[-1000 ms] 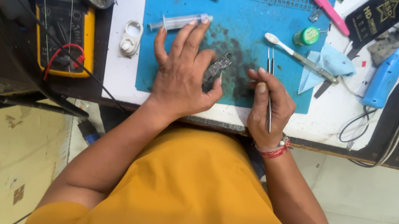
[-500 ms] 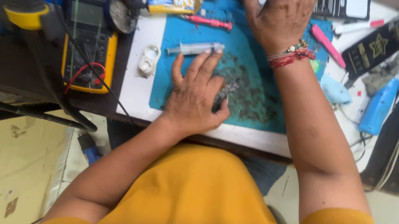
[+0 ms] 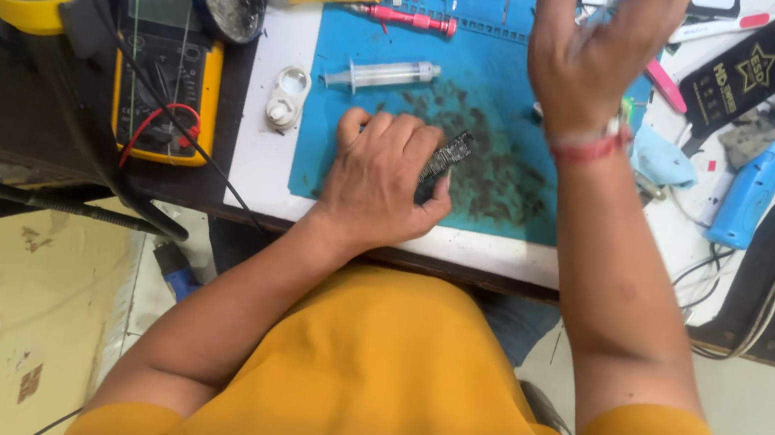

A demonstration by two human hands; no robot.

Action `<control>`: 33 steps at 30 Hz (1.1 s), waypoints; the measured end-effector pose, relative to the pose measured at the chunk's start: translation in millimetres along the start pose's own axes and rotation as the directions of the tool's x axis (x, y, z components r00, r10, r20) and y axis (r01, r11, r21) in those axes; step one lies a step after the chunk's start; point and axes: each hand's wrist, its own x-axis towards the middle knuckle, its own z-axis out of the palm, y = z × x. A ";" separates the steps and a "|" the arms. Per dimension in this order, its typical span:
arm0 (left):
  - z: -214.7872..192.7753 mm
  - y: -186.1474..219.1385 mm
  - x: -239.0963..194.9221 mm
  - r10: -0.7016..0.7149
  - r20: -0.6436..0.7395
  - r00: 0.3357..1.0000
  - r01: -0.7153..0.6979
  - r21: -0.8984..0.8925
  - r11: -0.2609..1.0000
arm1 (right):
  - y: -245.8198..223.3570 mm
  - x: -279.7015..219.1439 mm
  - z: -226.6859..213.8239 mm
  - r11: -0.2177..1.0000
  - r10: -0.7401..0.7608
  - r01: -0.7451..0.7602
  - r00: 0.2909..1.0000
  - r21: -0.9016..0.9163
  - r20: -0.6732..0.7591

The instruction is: The person uses a green-handled tool to scrape or clean a small circuit board on a blue mat. They then switch to a hot air gun, applying heat to the board while using tweezers to manipulate components. The person continues to alternate between heating and adjusting the board with tweezers throughout the clip.

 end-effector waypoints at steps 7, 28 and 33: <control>3.1 4.0 -0.3 0.066 -0.057 0.996 -0.066 0.000 0.998 | -74.1 -57.4 -73.4 0.904 0.150 -0.217 0.968 0.368 0.204; 1.2 4.4 0.5 0.040 -0.040 0.998 -0.040 -0.019 0.999 | -83.5 -109.1 -81.4 0.729 0.453 -0.572 0.815 0.375 0.362; 3.4 3.7 -0.9 0.037 -0.048 0.998 -0.038 -0.008 0.999 | -84.2 -108.4 -81.9 0.763 0.431 -0.545 0.830 0.347 0.354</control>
